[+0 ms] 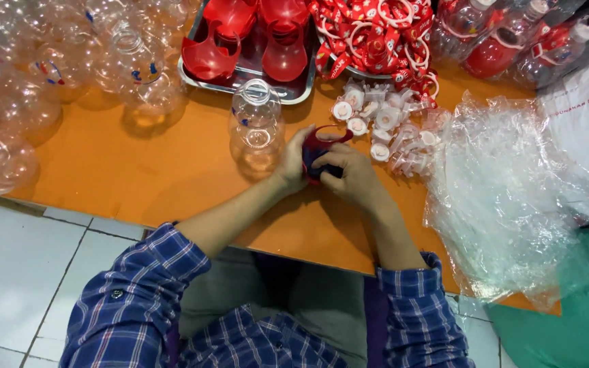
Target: Assembling a decorative plastic bottle by attaching a red base, threading a lanyard through the cap, and placing it in a plastic bag.
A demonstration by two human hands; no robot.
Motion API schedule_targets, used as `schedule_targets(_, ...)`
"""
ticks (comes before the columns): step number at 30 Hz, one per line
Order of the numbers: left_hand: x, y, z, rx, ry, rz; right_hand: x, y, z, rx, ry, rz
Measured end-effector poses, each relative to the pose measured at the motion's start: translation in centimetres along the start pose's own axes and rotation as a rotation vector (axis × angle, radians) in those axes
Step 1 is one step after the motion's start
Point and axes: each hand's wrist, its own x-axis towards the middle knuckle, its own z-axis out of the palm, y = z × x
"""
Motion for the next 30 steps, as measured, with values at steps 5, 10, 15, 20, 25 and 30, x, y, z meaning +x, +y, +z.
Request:
schedule_targets(5, 2.3, -0.5, -2.7, 0.013, -0.076, -0.043, 0.5, -2.6, -0.1, -0.175, 0.026, -0.016)
schedule_targets(10, -2.8, 2.8, 3.1, -0.049, -0.018, -0.084, 0.3, 0.7, 0.7, 0.092, 0.016, 0.020)
schedule_targets(15, 1.2, 0.6, -0.6, 0.014, -0.046, -0.121, 0.1, 0.2, 0.6, 0.091, -0.079, -0.004)
schedule_targets(20, 2.5, -0.6, -2.8, 0.051, -0.010, -0.142, 1.0, 0.8, 1.3, -0.077, 0.069, -0.026)
schedule_targets(25, 2.2, -0.4, -1.6, -0.040, 0.062, -0.070, 1.2, 3.9, 2.5, -0.503, 0.454, -0.238)
schedule_targets(30, 1.2, 0.2, -0.9, -0.001, 0.076, -0.025, 2.0, 2.6, 2.2, -0.343, 0.646, -0.223)
